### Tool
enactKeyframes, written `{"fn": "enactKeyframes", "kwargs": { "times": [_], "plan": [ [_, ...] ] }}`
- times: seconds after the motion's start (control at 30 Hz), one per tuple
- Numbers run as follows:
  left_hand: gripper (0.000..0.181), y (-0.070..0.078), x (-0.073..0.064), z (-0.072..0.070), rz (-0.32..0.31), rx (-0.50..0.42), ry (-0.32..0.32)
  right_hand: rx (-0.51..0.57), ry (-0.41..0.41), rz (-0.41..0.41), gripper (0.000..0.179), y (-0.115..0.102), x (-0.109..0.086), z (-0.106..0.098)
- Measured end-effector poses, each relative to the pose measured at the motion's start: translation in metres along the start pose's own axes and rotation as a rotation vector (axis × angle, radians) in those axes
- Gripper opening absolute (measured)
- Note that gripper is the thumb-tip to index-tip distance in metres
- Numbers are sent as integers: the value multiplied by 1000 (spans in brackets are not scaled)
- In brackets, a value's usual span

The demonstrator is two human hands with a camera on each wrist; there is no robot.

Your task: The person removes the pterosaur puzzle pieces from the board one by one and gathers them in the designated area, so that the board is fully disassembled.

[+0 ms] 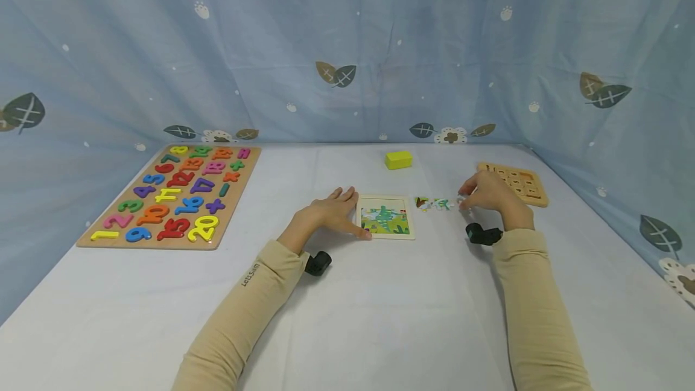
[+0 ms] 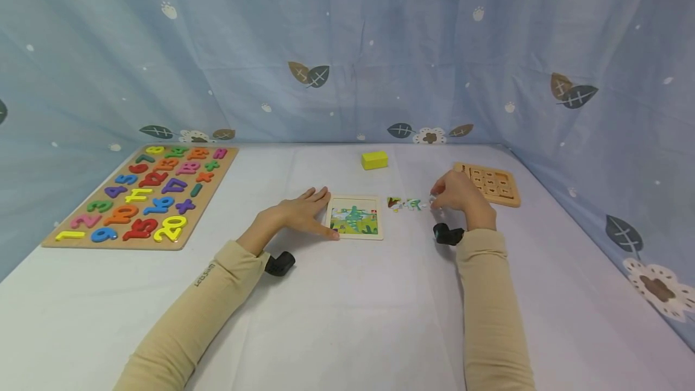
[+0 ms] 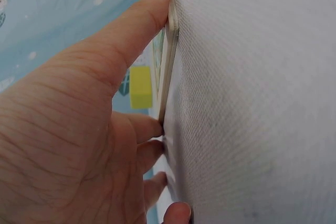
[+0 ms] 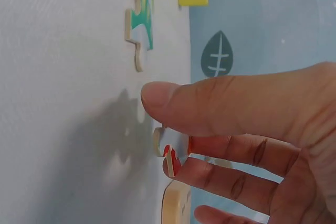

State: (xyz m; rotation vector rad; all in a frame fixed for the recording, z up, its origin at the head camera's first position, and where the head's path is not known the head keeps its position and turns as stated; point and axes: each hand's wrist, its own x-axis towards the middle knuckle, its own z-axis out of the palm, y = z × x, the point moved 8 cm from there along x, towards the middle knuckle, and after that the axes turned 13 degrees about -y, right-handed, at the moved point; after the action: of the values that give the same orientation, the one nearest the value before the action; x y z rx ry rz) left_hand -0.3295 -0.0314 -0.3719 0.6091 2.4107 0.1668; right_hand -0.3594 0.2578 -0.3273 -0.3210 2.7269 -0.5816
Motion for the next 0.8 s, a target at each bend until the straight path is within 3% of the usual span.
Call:
{"fn": "enactKeyframes", "kwargs": {
  "times": [0.33, 0.8],
  "plan": [
    [110, -1, 1, 1, 2, 6, 1, 4, -20, 43, 38, 2, -2, 3],
    [108, 3, -4, -1, 4, 3, 9, 15, -34, 33, 40, 8, 5, 7]
  ]
}}
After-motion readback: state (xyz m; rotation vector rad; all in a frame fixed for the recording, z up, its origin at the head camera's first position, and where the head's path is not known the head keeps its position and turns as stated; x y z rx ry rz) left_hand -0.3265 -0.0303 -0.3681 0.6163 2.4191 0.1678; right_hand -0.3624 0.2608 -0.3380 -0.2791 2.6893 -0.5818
